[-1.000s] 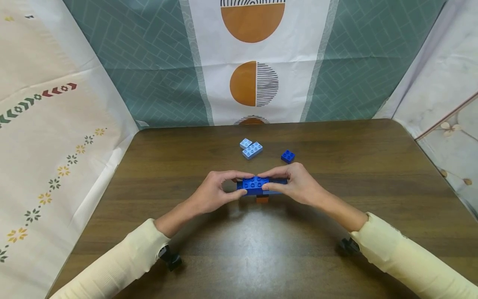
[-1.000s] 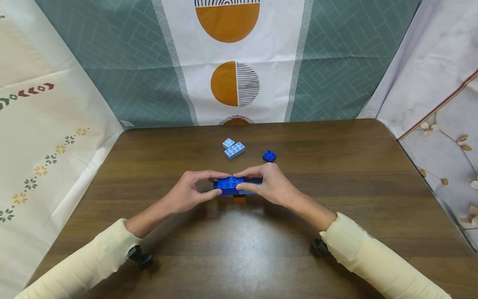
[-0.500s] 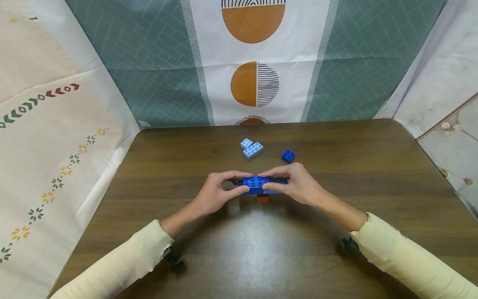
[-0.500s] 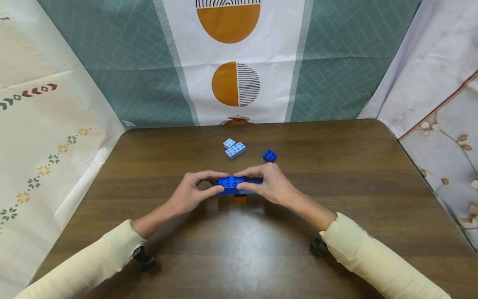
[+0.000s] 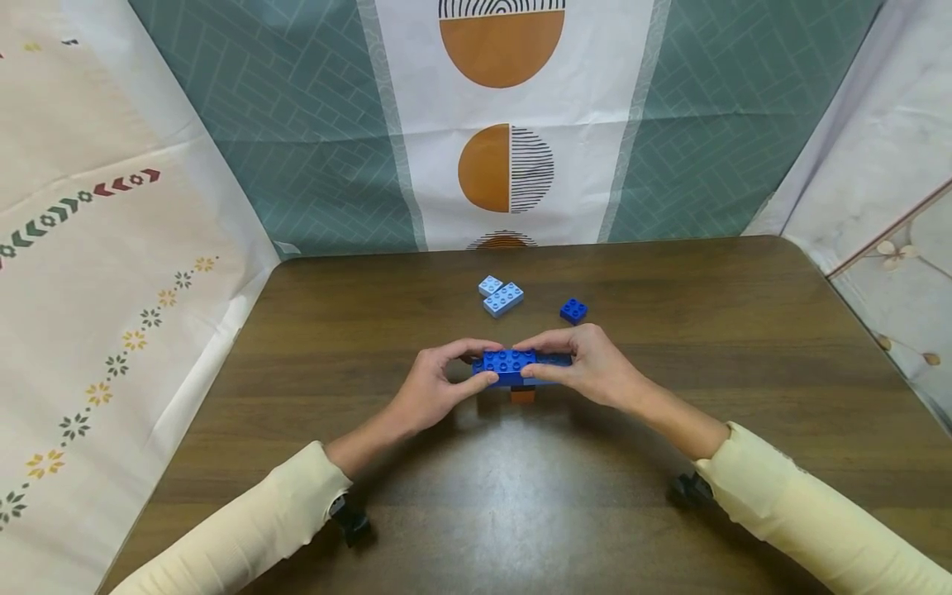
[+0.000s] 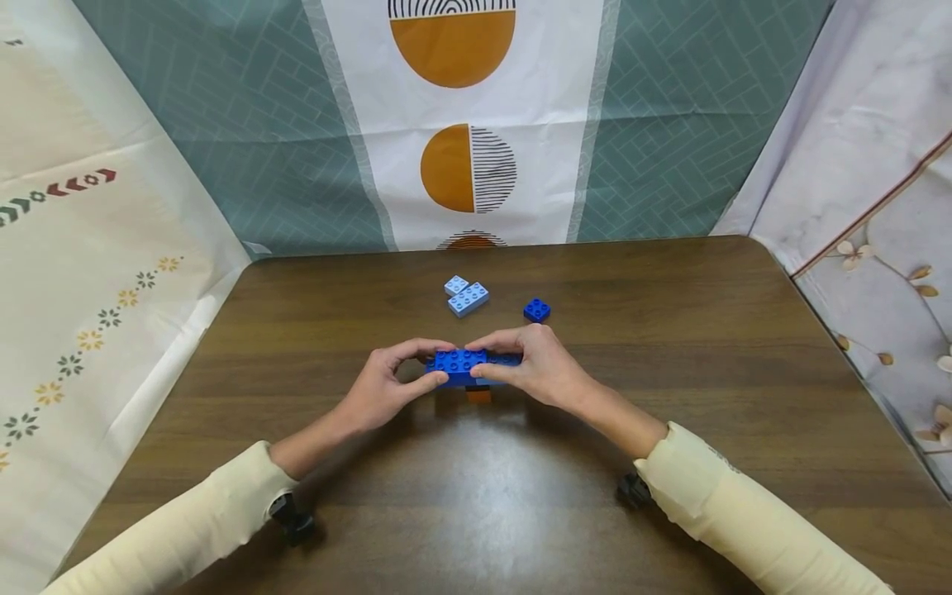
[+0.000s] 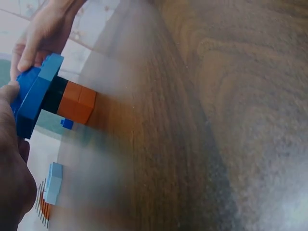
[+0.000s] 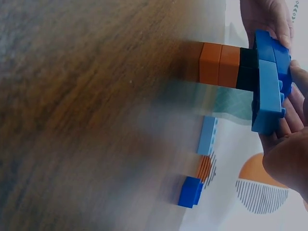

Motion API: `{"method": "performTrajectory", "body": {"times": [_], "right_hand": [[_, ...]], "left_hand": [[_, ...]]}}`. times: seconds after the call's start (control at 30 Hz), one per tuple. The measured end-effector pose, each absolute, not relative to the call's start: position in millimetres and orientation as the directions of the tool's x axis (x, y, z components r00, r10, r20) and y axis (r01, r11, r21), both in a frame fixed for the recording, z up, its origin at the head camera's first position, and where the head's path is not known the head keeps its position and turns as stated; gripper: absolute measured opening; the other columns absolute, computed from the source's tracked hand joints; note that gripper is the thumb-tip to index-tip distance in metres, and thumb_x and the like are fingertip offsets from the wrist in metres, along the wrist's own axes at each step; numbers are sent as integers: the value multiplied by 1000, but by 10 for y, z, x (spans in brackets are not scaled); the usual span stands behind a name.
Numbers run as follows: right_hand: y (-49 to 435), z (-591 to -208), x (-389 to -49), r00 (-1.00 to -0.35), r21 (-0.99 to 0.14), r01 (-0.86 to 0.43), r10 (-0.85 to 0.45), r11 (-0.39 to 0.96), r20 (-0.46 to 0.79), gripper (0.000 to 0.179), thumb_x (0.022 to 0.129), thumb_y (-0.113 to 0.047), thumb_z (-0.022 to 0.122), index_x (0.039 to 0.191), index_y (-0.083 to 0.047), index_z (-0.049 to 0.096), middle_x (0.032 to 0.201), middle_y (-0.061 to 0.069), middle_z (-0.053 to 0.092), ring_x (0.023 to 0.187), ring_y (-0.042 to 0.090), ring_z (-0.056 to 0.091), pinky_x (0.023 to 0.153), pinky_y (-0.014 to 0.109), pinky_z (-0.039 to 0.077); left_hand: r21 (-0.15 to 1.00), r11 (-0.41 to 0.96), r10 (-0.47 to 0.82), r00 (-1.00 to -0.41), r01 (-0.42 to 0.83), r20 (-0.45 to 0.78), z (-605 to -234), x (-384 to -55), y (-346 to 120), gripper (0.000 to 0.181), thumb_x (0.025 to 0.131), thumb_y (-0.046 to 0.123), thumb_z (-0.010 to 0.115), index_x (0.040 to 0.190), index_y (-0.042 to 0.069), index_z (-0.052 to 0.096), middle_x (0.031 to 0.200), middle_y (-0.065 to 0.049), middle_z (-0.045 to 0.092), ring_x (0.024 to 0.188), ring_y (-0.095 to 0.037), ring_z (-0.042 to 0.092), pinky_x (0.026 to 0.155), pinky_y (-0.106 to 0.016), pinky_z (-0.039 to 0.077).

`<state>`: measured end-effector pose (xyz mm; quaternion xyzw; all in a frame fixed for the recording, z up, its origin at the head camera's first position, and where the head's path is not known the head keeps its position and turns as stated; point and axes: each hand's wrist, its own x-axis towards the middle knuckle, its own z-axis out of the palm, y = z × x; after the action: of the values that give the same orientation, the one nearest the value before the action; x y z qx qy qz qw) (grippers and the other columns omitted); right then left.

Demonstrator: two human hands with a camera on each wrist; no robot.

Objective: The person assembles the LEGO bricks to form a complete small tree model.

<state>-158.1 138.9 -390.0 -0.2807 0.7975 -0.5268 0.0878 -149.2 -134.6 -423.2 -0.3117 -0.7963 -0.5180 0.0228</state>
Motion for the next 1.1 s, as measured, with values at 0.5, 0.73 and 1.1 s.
{"method": "performTrajectory", "body": {"times": [0.5, 0.73, 1.1], "right_hand": [[1385, -3878, -1555, -828, -852, -412, -522, 322, 204, 47, 92, -15, 85, 135, -4, 69, 125, 4, 76, 118, 22, 73, 98, 39, 58], [1534, -3844, -1687, -892, -898, -311, -422, 310, 163, 55, 96, -16, 82, 147, -8, 62, 142, 8, 68, 132, 33, 64, 106, 47, 53], [1837, -3876, -2046, -962, -952, -112, -273, 286, 31, 78, 100, -24, 78, 166, -14, 38, 168, 4, 41, 153, 24, 40, 120, 40, 37]], "left_hand": [[774, 359, 473, -816, 522, 331, -4187, -1458, -1233, 43, 97, 22, 81, 138, 16, 70, 133, 2, 72, 115, -14, 69, 94, -46, 58], [792, 378, 468, -837, 480, 284, -4187, -1444, -1230, 45, 99, 24, 80, 141, 14, 69, 136, -1, 71, 117, -18, 68, 100, -46, 56], [803, 372, 463, -843, 466, 274, -4197, -1446, -1231, 43, 98, 25, 80, 139, 17, 70, 135, 1, 71, 112, -18, 67, 97, -44, 56]]}}
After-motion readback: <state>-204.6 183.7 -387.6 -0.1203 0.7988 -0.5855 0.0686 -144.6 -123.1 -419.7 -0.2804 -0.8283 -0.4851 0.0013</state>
